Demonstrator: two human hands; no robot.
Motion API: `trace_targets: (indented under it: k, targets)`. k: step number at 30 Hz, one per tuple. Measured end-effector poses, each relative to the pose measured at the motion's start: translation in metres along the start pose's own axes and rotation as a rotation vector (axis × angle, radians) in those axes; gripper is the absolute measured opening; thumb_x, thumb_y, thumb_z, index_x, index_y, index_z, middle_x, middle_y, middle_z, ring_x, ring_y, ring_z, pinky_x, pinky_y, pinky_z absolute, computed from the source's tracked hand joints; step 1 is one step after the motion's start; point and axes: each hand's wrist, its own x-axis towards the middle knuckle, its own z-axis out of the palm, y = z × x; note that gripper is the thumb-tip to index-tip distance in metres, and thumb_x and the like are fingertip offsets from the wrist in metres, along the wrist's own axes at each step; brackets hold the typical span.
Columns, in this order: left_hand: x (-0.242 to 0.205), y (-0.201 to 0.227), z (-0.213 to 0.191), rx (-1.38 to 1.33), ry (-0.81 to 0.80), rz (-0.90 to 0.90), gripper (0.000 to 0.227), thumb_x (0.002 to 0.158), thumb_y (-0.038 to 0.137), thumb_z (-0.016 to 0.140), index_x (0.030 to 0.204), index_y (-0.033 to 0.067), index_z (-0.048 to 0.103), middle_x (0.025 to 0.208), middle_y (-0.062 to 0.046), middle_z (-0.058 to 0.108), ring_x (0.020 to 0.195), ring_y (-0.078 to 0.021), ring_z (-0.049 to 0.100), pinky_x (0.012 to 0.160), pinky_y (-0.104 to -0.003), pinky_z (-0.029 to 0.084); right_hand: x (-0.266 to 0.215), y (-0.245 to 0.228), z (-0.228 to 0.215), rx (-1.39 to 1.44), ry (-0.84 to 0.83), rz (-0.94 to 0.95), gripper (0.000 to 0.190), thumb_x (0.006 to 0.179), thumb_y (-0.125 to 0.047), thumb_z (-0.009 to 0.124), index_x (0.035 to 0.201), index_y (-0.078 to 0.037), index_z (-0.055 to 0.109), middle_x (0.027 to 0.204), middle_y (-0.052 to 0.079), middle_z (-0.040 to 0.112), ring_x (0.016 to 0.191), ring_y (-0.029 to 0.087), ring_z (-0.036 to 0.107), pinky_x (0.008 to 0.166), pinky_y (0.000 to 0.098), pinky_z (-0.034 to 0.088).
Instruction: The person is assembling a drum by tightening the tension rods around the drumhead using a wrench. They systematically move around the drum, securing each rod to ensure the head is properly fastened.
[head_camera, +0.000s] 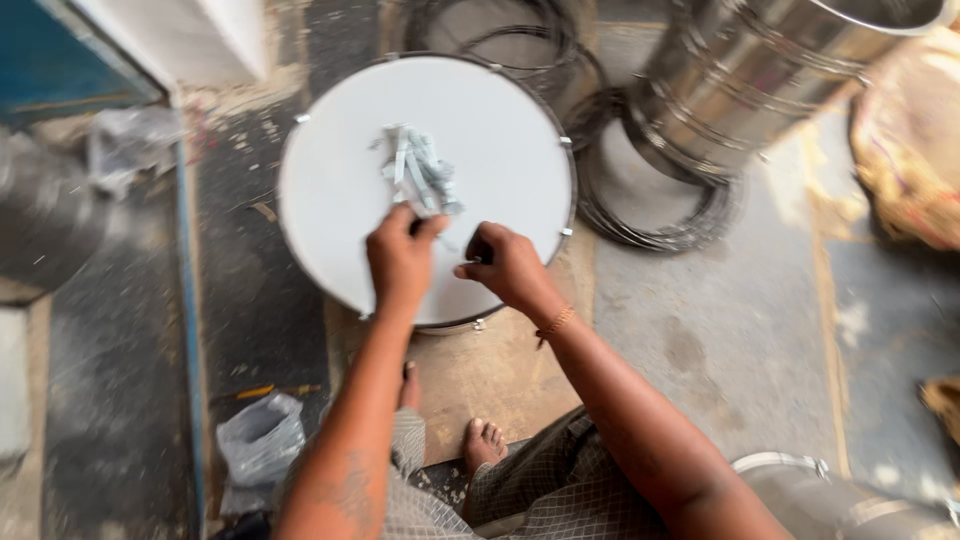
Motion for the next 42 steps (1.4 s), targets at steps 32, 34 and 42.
trace_targets:
  k: [32,34,42]
  targets:
    - [0.001,-0.180,-0.105,-0.078,0.024,-0.600,0.027,0.104,0.012,0.063,0.098,-0.0137,0.060,0.082,-0.019,0.062,0.064,-0.0285,0.061,0.051,-0.042,0.060,0.024,0.119,-0.033,0.348,0.399,0.043,0.017,0.103,-0.018,0.065,0.100,-0.005,0.075,0.082,0.005,0.073,0.066,0.010,0.056,0.060,0.0276,0.046]
    - [-0.027,-0.146,-0.108,-0.347,-0.157,-0.741,0.017,0.097,0.017,0.059,0.096,0.0006,0.061,0.085,-0.017,0.070,0.065,-0.0309,0.070,0.051,-0.040,0.056,0.043,0.128,-0.047,0.787,0.338,0.179,0.014,0.100,-0.020,0.064,0.102,-0.007,0.070,0.082,-0.001,0.069,0.056,0.008,0.043,0.050,0.0257,0.037]
    - [-0.083,0.005,-0.056,0.700,-0.086,-0.040,0.028,0.094,0.030,0.074,0.092,0.0043,0.063,0.089,-0.019,0.069,0.083,-0.0424,0.066,0.070,-0.053,0.052,0.020,0.109,-0.115,0.971,0.416,0.016,0.020,0.102,-0.024,0.063,0.094,-0.006,0.061,0.077,-0.005,0.062,0.058,0.004,0.046,0.050,0.0209,0.038]
